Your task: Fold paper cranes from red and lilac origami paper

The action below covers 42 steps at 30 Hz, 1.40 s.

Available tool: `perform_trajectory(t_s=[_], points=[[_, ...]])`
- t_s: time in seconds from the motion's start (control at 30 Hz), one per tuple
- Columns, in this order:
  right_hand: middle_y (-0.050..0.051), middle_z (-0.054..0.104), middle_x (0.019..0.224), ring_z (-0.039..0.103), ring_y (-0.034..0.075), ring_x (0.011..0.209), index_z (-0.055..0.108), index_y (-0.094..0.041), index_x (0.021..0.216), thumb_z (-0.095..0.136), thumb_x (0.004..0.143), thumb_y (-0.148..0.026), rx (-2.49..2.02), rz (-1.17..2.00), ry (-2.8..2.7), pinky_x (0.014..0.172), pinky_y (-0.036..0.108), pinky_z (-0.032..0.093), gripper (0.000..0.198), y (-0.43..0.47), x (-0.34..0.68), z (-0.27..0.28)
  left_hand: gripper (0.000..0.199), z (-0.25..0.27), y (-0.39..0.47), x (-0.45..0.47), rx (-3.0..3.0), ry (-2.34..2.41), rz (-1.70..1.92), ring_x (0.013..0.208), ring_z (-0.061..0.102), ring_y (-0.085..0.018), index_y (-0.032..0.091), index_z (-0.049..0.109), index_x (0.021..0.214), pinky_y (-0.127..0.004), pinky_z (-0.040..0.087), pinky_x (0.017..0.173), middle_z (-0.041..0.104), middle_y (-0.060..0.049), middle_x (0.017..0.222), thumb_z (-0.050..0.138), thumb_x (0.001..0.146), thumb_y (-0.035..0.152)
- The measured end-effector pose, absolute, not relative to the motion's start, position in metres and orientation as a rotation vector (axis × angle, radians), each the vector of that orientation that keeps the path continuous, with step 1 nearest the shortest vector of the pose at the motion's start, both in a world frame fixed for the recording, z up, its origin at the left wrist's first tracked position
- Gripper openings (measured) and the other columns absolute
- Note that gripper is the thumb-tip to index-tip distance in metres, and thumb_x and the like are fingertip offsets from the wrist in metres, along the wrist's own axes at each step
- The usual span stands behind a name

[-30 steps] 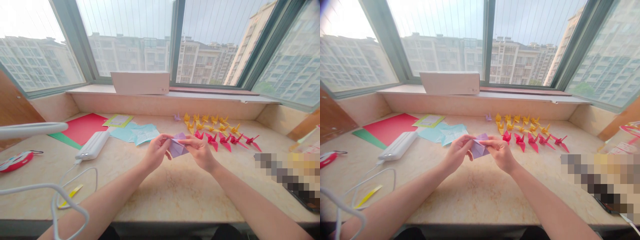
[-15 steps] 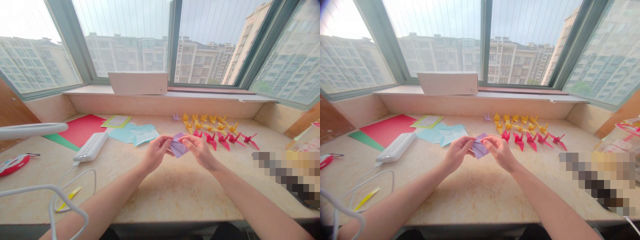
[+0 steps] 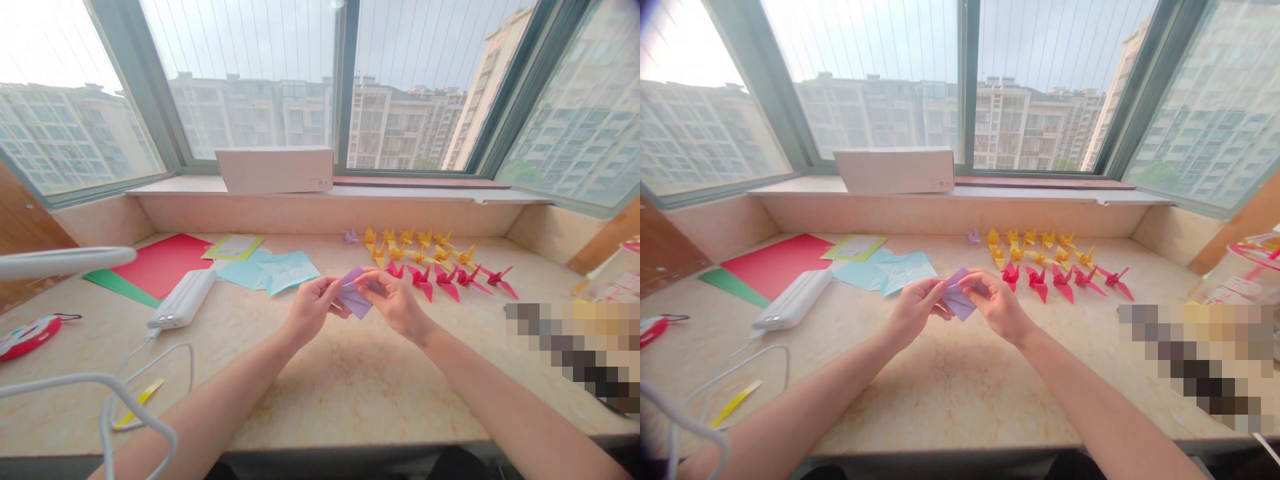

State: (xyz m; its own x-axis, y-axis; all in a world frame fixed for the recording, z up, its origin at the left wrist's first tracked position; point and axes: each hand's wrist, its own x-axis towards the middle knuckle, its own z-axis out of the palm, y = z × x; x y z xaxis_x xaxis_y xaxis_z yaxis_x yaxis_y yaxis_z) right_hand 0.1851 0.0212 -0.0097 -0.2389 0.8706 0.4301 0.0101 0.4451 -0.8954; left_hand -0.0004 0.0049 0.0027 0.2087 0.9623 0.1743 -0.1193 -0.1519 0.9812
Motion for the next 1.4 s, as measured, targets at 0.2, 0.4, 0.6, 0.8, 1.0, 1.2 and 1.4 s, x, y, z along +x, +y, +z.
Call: perform_trajectory(t_s=[0.2, 0.4, 0.6, 0.8, 1.0, 1.2, 1.4], points=[[0.003, 0.064, 0.103, 0.066, 0.019, 0.092, 0.059, -0.026, 0.11, 0.079, 0.075, -0.033, -0.773, 1.08, -1.401, 0.079, 0.031, 0.054, 0.041, 0.028, 0.184, -0.01, 0.039, -0.001, 0.007, 0.001, 1.341, 0.868, 1.248, 0.055, 0.07, -0.018, 0.011, 0.065, 0.094, -0.028, 0.058, 0.052, 0.071, -0.005, 0.066, 0.071, 0.08, 0.046], [0.001, 0.066, 0.096, 0.066, 0.017, 0.09, 0.055, -0.028, 0.114, 0.079, 0.075, -0.029, -0.692, 1.131, -1.451, 0.078, 0.03, 0.054, 0.046, 0.022, 0.181, -0.007, 0.046, 0.001, 0.0, 0.0, 1.457, 0.858, 1.039, 0.052, 0.069, -0.017, 0.01, 0.066, 0.088, -0.025, 0.055, 0.046, 0.071, -0.01, 0.071, 0.057, 0.088, 0.055], [0.004, 0.07, 0.094, 0.067, 0.019, 0.089, 0.059, -0.024, 0.116, 0.078, 0.076, -0.039, -0.73, 1.153, -1.435, 0.078, 0.032, 0.054, 0.047, 0.016, 0.179, -0.003, 0.043, -0.011, 0.004, 0.002, 1.5, 0.82, 1.052, 0.047, 0.066, -0.015, 0.012, 0.066, 0.083, -0.021, 0.05, 0.041, 0.066, -0.004, 0.061, 0.057, 0.089, 0.054], [0.007, 0.074, 0.081, 0.067, 0.02, 0.072, 0.072, -0.017, 0.089, 0.074, 0.077, -0.052, -0.896, 1.161, -1.423, 0.065, 0.032, 0.052, 0.037, 0.013, 0.178, 0.001, 0.042, -0.012, 0.003, 0.0, 1.666, 0.884, 1.026, 0.047, 0.066, -0.015, 0.014, 0.066, 0.077, -0.022, 0.05, 0.043, 0.066, -0.004, 0.057, 0.051, 0.094, 0.05], [0.006, 0.075, 0.082, 0.067, 0.019, 0.071, 0.071, -0.018, 0.091, 0.074, 0.078, -0.051, -0.851, 1.19, -1.394, 0.066, 0.03, 0.052, 0.036, 0.011, 0.177, 0.003, 0.043, -0.008, 0.001, 0.0, 1.677, 0.911, 1.008, 0.045, 0.065, -0.015, 0.014, 0.064, 0.075, -0.021, 0.048, 0.041, 0.065, -0.004, 0.054, 0.049, 0.094, 0.05], [0.005, 0.074, 0.08, 0.067, 0.02, 0.076, 0.071, -0.018, 0.088, 0.079, 0.074, -0.042, -0.876, 1.122, -1.468, 0.07, 0.032, 0.051, 0.029, 0.014, 0.179, -0.003, 0.046, -0.006, -0.002, 0.002, 1.581, 0.938, 1.037, 0.037, 0.06, -0.012, 0.014, 0.061, 0.073, -0.017, 0.041, 0.032, 0.064, -0.003, 0.053, 0.051, 0.091, 0.055], [0.005, 0.076, 0.094, 0.069, 0.022, 0.091, 0.07, -0.024, 0.091, 0.067, 0.088, -0.034, -0.733, 0.768, -1.611, 0.081, 0.037, 0.052, 0.01, 0.013, 0.186, -0.006, 0.046, 0.005, -0.005, -0.001, 1.452, 0.786, 0.996, 0.042, 0.065, -0.014, 0.012, 0.065, 0.099, -0.018, 0.042, 0.034, 0.07, -0.006, 0.068, 0.053, 0.09, 0.056]])
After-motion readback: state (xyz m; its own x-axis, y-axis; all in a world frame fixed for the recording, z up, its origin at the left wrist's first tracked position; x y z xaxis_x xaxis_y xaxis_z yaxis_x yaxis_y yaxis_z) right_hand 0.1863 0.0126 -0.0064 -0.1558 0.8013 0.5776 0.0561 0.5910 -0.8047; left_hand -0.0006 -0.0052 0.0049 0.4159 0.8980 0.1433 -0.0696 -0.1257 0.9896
